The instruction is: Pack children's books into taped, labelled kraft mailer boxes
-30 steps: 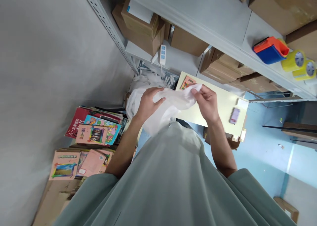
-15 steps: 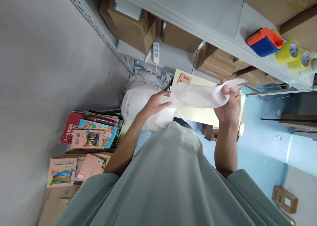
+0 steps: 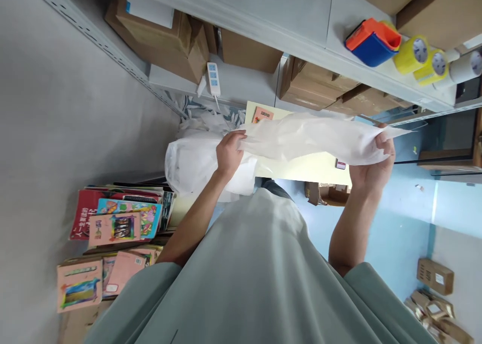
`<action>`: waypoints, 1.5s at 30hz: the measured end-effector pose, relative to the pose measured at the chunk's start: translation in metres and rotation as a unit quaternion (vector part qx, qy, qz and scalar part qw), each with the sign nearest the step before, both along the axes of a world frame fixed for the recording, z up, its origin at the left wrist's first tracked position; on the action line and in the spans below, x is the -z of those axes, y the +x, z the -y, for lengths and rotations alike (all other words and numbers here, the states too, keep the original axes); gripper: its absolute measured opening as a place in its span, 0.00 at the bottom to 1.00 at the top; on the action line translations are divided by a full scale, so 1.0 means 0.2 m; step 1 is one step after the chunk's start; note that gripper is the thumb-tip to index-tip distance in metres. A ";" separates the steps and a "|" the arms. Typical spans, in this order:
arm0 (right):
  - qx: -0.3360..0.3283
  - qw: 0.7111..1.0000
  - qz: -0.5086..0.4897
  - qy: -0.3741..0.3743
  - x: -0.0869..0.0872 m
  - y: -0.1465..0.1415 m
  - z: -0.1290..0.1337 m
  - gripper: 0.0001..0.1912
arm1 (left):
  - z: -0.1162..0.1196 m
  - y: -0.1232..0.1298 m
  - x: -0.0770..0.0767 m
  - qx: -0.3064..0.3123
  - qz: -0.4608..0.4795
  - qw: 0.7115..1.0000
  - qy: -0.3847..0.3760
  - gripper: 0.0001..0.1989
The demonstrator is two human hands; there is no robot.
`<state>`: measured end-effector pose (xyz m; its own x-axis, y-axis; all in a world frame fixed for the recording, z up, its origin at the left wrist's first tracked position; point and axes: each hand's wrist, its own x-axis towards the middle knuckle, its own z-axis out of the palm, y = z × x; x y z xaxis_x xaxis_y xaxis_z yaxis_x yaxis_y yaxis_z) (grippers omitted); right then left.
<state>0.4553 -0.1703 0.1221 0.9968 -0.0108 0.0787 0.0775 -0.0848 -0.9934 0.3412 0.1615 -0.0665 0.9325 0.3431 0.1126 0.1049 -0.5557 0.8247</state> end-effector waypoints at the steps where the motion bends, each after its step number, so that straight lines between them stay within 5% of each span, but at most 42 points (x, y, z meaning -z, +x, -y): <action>1: 0.022 1.000 0.015 0.010 0.03 0.02 0.07 0.12 | 0.00 0.00 -0.01 -0.012 0.008 1.000 0.004 0.25; 8: 0.079 0.994 -0.072 0.034 0.42 0.18 0.58 0.14 | 0.05 0.04 -0.02 -0.020 0.044 0.997 0.064 0.23; 15: 0.092 0.981 -0.173 0.006 0.75 0.36 1.01 0.19 | 0.42 0.18 0.09 0.061 -0.029 0.987 0.146 0.31; 22: 0.014 0.972 -0.232 -0.038 1.05 0.53 1.44 0.25 | 0.88 0.39 0.31 0.123 -0.178 0.962 0.165 0.37; 27: -0.002 0.956 -0.261 -0.134 1.24 0.62 1.60 0.25 | 1.06 0.45 0.52 0.142 -0.253 0.941 0.174 0.39; 33: -0.020 0.896 -0.322 -0.304 1.34 0.67 1.70 0.26 | 1.09 0.41 0.70 0.164 -0.311 0.917 0.190 0.41; 39: -0.002 0.955 -0.175 -0.238 1.33 0.69 1.76 0.20 | 1.06 0.36 0.78 0.198 -0.306 0.905 0.220 0.41; 45: 0.015 0.970 -0.090 -0.227 1.26 0.75 1.77 0.10 | 1.06 0.33 0.83 0.214 -0.269 0.916 0.205 0.44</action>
<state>0.6048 -0.5240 -0.1307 0.9947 -0.0443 -0.0931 -0.1025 -0.5165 -0.8501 0.4081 -0.0500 -0.2321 0.9299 -0.0359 -0.3660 0.1347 -0.8929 0.4296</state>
